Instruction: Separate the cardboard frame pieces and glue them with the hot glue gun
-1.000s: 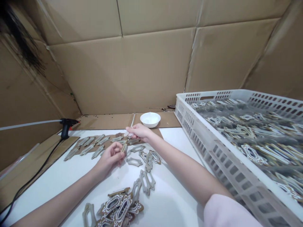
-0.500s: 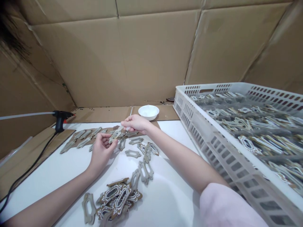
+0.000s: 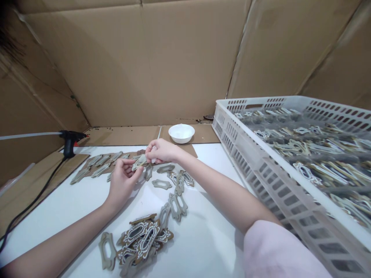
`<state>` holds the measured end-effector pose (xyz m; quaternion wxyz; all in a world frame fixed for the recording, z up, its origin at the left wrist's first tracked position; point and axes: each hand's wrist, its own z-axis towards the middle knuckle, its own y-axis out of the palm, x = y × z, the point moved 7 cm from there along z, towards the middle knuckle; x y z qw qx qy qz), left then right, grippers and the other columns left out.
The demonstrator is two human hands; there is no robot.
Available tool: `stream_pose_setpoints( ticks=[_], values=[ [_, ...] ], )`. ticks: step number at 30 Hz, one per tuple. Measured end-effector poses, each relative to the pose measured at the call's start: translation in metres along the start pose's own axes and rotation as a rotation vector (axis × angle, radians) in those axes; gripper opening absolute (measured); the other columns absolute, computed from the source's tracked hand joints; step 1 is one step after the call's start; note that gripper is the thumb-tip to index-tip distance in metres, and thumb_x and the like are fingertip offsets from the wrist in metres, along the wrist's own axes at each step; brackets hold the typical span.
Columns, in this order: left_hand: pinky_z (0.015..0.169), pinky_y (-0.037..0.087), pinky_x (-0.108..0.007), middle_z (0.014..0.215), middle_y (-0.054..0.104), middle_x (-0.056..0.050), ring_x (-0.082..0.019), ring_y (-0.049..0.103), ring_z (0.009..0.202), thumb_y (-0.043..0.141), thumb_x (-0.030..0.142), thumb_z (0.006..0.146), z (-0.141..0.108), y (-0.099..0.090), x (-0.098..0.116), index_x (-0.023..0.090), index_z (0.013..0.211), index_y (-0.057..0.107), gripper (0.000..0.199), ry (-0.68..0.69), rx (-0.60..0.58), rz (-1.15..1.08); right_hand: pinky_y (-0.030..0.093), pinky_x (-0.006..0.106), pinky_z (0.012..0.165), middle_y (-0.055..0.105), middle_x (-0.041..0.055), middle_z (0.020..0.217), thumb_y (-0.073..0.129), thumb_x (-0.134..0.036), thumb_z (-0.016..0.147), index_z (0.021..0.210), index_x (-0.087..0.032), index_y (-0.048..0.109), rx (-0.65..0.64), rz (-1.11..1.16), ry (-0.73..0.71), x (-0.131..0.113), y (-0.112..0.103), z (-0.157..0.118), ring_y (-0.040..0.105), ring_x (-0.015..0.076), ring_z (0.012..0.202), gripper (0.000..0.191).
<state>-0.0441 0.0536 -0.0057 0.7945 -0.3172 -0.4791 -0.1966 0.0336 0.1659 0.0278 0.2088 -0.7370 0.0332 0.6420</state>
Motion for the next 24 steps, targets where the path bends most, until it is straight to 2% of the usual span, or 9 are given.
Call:
stream_pose_setpoints(
  ticks=[13, 19, 24],
  values=[
    [0.055, 0.039, -0.021, 0.069, 0.049, 0.002, -0.010, 0.050, 0.060, 0.057, 0.029, 0.070, -0.002, 0.001, 0.003, 0.018, 0.085, 0.043, 0.024, -0.001, -0.021, -0.024, 0.035, 0.017, 0.037, 0.059, -0.0010, 0.063, 0.050, -0.017, 0.066, 0.077, -0.017, 0.045, 0.059, -0.247, -0.073, -0.006, 0.007, -0.003, 0.042, 0.0046, 0.039, 0.012],
    [0.056, 0.041, -0.022, 0.072, 0.053, 0.001, -0.012, 0.055, 0.063, 0.055, 0.029, 0.072, -0.005, 0.004, 0.005, 0.018, 0.087, 0.041, 0.023, -0.013, -0.083, -0.099, 0.033, 0.017, 0.041, 0.059, -0.0005, 0.061, 0.050, -0.017, 0.066, 0.073, -0.018, 0.047, 0.135, -0.385, -0.146, -0.007, 0.011, -0.004, 0.048, 0.0075, 0.047, 0.008],
    [0.060, 0.042, -0.023, 0.077, 0.055, -0.001, -0.012, 0.056, 0.068, 0.054, 0.028, 0.073, -0.006, 0.005, 0.005, 0.018, 0.088, 0.041, 0.022, -0.015, -0.090, -0.121, 0.033, 0.018, 0.044, 0.058, -0.0002, 0.060, 0.051, -0.018, 0.066, 0.073, -0.017, 0.048, 0.163, -0.420, -0.159, -0.006, 0.011, -0.003, 0.048, 0.0090, 0.051, 0.008]
  ],
)
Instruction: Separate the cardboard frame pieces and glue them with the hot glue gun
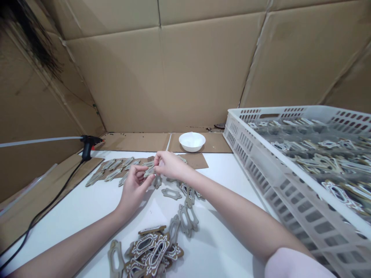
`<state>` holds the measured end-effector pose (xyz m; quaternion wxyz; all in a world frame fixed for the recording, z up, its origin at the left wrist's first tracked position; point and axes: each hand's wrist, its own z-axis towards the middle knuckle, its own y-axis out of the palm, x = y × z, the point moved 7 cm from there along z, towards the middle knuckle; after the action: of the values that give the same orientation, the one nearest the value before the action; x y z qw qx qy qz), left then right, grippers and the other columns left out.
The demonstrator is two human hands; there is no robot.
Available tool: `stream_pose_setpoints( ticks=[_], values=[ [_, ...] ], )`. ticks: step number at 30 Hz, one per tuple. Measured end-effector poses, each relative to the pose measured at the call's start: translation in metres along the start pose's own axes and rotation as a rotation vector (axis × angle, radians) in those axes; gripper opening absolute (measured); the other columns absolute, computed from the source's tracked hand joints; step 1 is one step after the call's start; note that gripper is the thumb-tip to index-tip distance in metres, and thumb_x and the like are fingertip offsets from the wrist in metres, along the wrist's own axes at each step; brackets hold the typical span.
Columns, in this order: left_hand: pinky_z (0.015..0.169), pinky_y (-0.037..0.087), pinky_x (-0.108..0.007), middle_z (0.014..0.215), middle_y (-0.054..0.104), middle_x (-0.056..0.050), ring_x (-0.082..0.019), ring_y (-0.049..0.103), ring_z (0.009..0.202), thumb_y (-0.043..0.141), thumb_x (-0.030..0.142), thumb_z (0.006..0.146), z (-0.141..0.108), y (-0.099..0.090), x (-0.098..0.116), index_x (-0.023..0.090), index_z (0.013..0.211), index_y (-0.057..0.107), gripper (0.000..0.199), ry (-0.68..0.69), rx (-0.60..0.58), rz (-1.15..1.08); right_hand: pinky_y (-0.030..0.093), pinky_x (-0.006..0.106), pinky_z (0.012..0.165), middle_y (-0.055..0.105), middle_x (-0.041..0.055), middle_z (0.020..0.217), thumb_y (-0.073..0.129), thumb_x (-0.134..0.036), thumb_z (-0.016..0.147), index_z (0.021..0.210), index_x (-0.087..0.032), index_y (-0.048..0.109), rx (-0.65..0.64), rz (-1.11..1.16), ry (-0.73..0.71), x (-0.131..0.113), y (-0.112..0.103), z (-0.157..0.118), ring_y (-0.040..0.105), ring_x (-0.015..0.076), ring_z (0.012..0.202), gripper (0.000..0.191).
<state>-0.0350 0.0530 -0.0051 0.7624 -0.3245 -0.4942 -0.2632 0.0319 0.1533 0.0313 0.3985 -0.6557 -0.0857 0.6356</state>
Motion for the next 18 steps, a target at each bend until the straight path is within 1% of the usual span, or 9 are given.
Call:
stream_pose_setpoints(
  ticks=[5, 9, 14, 16, 18],
  values=[
    [0.061, 0.043, -0.023, 0.082, 0.055, -0.002, -0.011, 0.056, 0.070, 0.053, 0.026, 0.075, 0.000, 0.003, 0.000, 0.019, 0.087, 0.039, 0.020, 0.004, -0.033, -0.075, 0.032, 0.019, 0.046, 0.056, -0.0017, 0.060, 0.050, -0.017, 0.065, 0.072, -0.019, 0.045, 0.071, -0.078, -0.022, -0.004, -0.001, -0.003, 0.047, 0.0090, 0.053, 0.008],
    [0.059, 0.042, -0.022, 0.078, 0.055, -0.001, -0.011, 0.055, 0.067, 0.054, 0.027, 0.075, 0.000, 0.003, -0.001, 0.019, 0.087, 0.039, 0.021, -0.006, -0.030, -0.086, 0.031, 0.019, 0.046, 0.054, -0.0025, 0.059, 0.050, -0.018, 0.065, 0.072, -0.019, 0.043, 0.112, -0.090, -0.005, -0.006, -0.004, -0.005, 0.047, 0.0089, 0.051, 0.011],
    [0.056, 0.042, -0.022, 0.075, 0.053, 0.000, -0.010, 0.054, 0.061, 0.056, 0.030, 0.073, 0.002, 0.000, -0.005, 0.019, 0.088, 0.039, 0.025, -0.045, 0.009, -0.106, 0.035, 0.020, 0.046, 0.056, -0.0028, 0.054, 0.050, -0.022, 0.068, 0.080, -0.019, 0.043, 0.072, -0.003, 0.007, -0.010, -0.021, -0.004, 0.050, 0.0101, 0.048, 0.015],
    [0.057, 0.042, -0.022, 0.074, 0.053, 0.000, -0.010, 0.054, 0.060, 0.057, 0.030, 0.072, 0.003, -0.001, -0.005, 0.019, 0.088, 0.039, 0.026, -0.053, 0.024, -0.110, 0.035, 0.020, 0.046, 0.055, -0.0037, 0.052, 0.050, -0.019, 0.069, 0.087, -0.019, 0.044, 0.027, -0.028, -0.009, -0.011, -0.025, -0.004, 0.049, 0.0100, 0.045, 0.019],
    [0.056, 0.041, -0.022, 0.071, 0.053, 0.002, -0.010, 0.053, 0.058, 0.057, 0.030, 0.072, 0.004, -0.001, -0.005, 0.019, 0.088, 0.038, 0.027, -0.056, 0.028, -0.126, 0.034, 0.020, 0.046, 0.053, -0.0045, 0.051, 0.050, -0.016, 0.067, 0.091, -0.020, 0.046, -0.020, -0.096, -0.033, -0.012, -0.023, -0.005, 0.048, 0.0100, 0.045, 0.025]
  ],
)
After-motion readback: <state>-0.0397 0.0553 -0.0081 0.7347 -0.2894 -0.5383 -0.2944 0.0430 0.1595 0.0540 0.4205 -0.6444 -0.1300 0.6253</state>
